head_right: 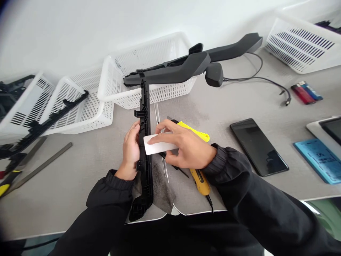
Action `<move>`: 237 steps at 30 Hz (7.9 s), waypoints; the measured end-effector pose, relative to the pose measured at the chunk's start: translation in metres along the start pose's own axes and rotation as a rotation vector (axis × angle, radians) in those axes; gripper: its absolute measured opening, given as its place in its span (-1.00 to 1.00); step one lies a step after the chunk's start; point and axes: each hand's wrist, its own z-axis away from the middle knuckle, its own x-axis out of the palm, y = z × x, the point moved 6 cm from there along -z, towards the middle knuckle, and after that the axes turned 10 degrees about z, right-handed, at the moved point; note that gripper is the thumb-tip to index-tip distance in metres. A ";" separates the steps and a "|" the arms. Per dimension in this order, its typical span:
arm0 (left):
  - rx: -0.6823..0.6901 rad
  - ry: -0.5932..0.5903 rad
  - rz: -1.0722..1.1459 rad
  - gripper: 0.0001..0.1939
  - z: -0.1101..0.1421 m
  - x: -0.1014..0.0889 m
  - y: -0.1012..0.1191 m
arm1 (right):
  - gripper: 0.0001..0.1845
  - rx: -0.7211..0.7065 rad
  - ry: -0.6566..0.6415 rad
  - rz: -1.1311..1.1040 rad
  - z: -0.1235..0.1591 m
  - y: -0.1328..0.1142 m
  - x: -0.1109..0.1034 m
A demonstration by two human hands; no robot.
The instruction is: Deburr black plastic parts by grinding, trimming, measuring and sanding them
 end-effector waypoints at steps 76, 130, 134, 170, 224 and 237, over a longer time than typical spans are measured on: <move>0.044 -0.259 -0.095 -0.74 0.015 0.021 0.002 | -0.52 0.542 0.205 -0.633 0.000 0.032 -0.009; -0.052 -0.147 -0.011 -0.72 0.014 0.013 -0.004 | -0.63 0.506 0.184 -0.488 0.000 0.030 -0.009; -0.052 -0.131 -0.018 -0.71 0.014 0.014 0.000 | -0.62 0.502 0.152 -0.506 0.000 0.029 -0.007; -0.017 -0.123 0.028 -0.73 0.012 0.015 -0.001 | -0.64 0.501 0.121 -0.460 0.001 0.033 -0.008; -0.015 -0.140 0.009 -0.59 0.015 0.017 0.002 | -0.70 0.427 -0.020 -0.470 0.000 0.015 0.010; -0.028 -0.134 0.041 -0.57 0.014 0.009 -0.013 | -0.49 0.493 0.082 -0.464 0.000 0.024 -0.003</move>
